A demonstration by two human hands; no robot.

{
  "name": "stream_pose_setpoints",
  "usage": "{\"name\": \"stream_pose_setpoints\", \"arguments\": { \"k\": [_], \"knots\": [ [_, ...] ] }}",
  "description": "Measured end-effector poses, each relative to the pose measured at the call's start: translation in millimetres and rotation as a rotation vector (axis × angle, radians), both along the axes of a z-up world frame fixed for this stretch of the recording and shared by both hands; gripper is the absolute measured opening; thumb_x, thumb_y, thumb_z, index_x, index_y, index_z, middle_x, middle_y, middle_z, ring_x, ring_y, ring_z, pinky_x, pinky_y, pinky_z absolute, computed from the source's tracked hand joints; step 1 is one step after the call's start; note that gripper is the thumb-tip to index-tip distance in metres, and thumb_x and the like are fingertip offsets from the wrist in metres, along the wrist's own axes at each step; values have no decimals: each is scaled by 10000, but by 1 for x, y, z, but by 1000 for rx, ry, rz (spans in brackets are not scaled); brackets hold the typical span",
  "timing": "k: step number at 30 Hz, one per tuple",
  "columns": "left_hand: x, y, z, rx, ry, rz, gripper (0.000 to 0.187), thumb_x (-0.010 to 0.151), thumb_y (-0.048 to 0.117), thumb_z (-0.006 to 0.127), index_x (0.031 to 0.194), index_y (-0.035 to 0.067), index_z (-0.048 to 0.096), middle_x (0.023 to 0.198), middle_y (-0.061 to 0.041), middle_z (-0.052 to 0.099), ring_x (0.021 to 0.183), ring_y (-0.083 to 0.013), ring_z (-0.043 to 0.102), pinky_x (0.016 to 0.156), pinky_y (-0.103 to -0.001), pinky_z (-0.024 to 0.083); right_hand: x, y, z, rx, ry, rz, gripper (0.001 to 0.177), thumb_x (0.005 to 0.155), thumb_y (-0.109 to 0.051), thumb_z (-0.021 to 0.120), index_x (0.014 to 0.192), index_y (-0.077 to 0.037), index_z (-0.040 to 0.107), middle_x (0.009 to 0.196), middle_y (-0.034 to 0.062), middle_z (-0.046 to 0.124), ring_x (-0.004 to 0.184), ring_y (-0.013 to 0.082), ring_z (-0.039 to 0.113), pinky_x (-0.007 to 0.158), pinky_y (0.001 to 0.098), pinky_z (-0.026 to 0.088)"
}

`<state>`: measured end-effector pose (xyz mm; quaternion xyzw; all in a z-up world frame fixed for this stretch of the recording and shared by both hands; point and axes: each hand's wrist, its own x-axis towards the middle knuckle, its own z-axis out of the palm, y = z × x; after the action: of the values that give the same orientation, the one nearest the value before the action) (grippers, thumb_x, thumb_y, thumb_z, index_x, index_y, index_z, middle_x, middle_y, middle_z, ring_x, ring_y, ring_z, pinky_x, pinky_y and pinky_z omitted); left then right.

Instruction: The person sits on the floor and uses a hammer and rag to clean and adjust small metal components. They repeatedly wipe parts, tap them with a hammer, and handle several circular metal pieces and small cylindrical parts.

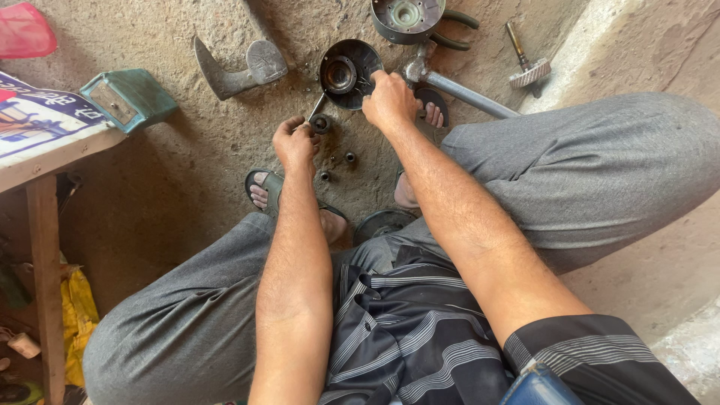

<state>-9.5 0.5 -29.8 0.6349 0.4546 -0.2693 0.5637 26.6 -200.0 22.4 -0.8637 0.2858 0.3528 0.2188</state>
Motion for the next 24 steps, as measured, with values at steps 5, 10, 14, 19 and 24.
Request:
{"name": "stream_pose_setpoints", "arguments": {
  "k": [5, 10, 14, 19, 24],
  "knots": [
    [-3, 2, -1, 89, 12, -40, 264, 942, 45, 643, 1204, 32, 669, 934, -74, 718, 667, -128, 693, 493, -257, 509, -2, 1, -2, -7, -65, -10, 505, 899, -215, 773, 1373, -152, 610, 1311, 123, 566, 1164, 287, 639, 925, 505, 552],
    [-6, -2, -3, 38, 16, -38, 217, 922, 60, 698, 1129, -7, 692, 873, -102, 710, 623, -168, 646, 473, -297, 454, 1, 0, 1, -42, -200, -49, 386, 886, -212, 786, 1239, -122, 658, 1226, 109, 517, 1127, 279, 614, 873, 479, 556],
    [-8, -8, -4, 131, -39, -161, 244, 879, 121, 789, 1080, 8, 708, 890, -85, 738, 682, -141, 695, 577, -269, 559, 3, 0, 2, -27, -261, -77, 297, 897, -195, 775, 1167, -127, 674, 1202, 93, 517, 1117, 257, 621, 868, 455, 572],
    [-10, -8, -9, 227, -39, -337, 178, 851, 139, 809, 1004, 59, 769, 878, -52, 765, 760, -119, 702, 686, -277, 555, 2, -3, -2, -17, -253, -99, 289, 895, -190, 776, 1160, -137, 675, 1211, 92, 513, 1140, 268, 607, 875, 462, 566],
    [-11, -5, -15, 177, -61, -260, 168, 880, 50, 705, 1020, 73, 795, 925, -74, 779, 814, -157, 719, 732, -313, 578, 1, -7, -6, -12, -247, -93, 309, 883, -189, 793, 1170, -149, 685, 1220, 90, 527, 1164, 283, 601, 932, 468, 551]
  ]
}}
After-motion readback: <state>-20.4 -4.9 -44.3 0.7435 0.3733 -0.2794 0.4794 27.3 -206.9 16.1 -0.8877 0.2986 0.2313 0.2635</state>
